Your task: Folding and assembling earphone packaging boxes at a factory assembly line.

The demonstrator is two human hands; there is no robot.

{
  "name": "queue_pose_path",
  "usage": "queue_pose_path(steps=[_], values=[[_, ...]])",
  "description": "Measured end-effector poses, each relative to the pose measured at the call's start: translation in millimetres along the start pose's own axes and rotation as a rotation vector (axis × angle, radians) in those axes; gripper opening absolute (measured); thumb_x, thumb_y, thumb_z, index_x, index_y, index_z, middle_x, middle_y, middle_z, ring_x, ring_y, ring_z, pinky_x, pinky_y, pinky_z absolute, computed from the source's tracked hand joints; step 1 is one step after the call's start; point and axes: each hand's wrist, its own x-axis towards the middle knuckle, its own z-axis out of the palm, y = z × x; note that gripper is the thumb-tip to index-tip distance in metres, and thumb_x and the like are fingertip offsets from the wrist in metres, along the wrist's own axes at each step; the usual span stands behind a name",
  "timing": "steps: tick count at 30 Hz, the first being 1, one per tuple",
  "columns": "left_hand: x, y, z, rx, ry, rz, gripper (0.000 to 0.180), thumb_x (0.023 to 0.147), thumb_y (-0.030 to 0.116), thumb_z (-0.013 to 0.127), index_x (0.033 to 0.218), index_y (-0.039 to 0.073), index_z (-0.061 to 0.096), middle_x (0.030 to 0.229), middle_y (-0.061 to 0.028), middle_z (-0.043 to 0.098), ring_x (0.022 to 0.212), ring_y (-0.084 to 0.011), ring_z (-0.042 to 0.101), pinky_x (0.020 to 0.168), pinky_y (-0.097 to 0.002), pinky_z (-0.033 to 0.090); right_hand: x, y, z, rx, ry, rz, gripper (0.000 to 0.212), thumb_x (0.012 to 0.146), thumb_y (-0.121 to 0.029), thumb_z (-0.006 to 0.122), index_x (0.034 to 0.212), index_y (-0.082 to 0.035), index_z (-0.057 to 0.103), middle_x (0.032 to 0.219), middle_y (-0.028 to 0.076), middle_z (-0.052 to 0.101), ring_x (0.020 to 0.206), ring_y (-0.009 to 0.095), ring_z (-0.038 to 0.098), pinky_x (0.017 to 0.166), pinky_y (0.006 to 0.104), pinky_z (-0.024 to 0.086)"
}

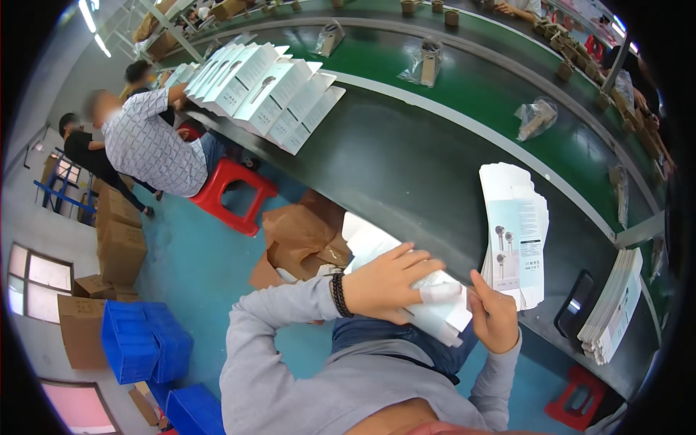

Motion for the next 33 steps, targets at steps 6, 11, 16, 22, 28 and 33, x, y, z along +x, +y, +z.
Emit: queue_pose_path(steps=[6, 11, 16, 22, 28, 33], values=[[-9, 8, 22, -0.602, 0.458, -0.463, 0.066, 0.068, 0.023, 0.078, 0.123, 0.002, 0.047, 0.093, -0.0077, 0.066, 0.077, -0.0170, 0.065, 0.066, -0.0254, 0.050, -27, 25, 41, 0.566, 0.196, 0.007, 0.066, 0.084, -0.030, 0.055, 0.133, 0.005, 0.027, 0.106, 0.019, 0.059, 0.095, 0.028, 0.059, 0.084, 0.0360, 0.044], [18, 39, 71, -1.020, 0.833, -0.541, 0.054, 0.078, 0.012, 0.068, 0.125, 0.001, 0.044, 0.105, -0.0083, 0.060, 0.088, -0.0115, 0.056, 0.079, -0.0260, 0.045, -37, 10, 101, 0.584, 0.580, 0.373, 0.070, 0.086, -0.030, 0.059, 0.135, 0.006, 0.023, 0.127, 0.018, 0.044, 0.117, 0.024, 0.043, 0.097, 0.0359, 0.032], [-1, 35, 58, -1.501, 0.473, -0.799, 0.052, 0.081, 0.012, 0.066, 0.125, -0.001, 0.040, 0.107, -0.0052, 0.055, 0.103, -0.0108, 0.049, 0.087, -0.0263, 0.041, -39, 15, 86, 0.592, 0.486, 0.411, 0.062, 0.085, -0.024, 0.062, 0.129, 0.007, 0.032, 0.120, 0.017, 0.048, 0.106, 0.023, 0.049, 0.091, 0.0339, 0.038], [-5, 29, 100, -1.632, 0.444, -0.011, 0.115, 0.061, 0.059, 0.074, 0.140, 0.001, 0.013, 0.130, -0.0120, 0.036, 0.118, -0.0201, 0.038, 0.099, -0.0353, 0.031, -34, 7, 84, 0.988, 0.340, 0.238, 0.065, 0.085, -0.024, 0.062, 0.130, 0.004, 0.024, 0.107, 0.014, 0.053, 0.096, 0.020, 0.052, 0.086, 0.0308, 0.040], [4, 36, 90, -1.325, 0.632, -0.519, 0.118, 0.061, 0.050, 0.078, 0.141, 0.002, 0.006, 0.138, -0.0162, 0.028, 0.127, -0.0242, 0.030, 0.102, -0.0354, 0.028, -31, 7, 72, 0.855, 0.543, 0.304, 0.099, 0.076, -0.064, 0.054, 0.139, -0.005, 0.005, 0.122, 0.017, 0.042, 0.105, 0.022, 0.047, 0.089, 0.0341, 0.038], [-4, 35, 106, -0.489, 0.607, -0.249, 0.096, 0.079, 0.059, 0.053, 0.142, 0.005, 0.006, 0.146, -0.0270, 0.002, 0.133, -0.0491, -0.001, 0.102, -0.0596, 0.002, -30, 17, 95, 0.841, 0.361, 0.236, 0.102, 0.073, -0.054, 0.067, 0.139, 0.002, 0.012, 0.136, 0.015, 0.031, 0.122, 0.022, 0.036, 0.099, 0.0355, 0.030]])
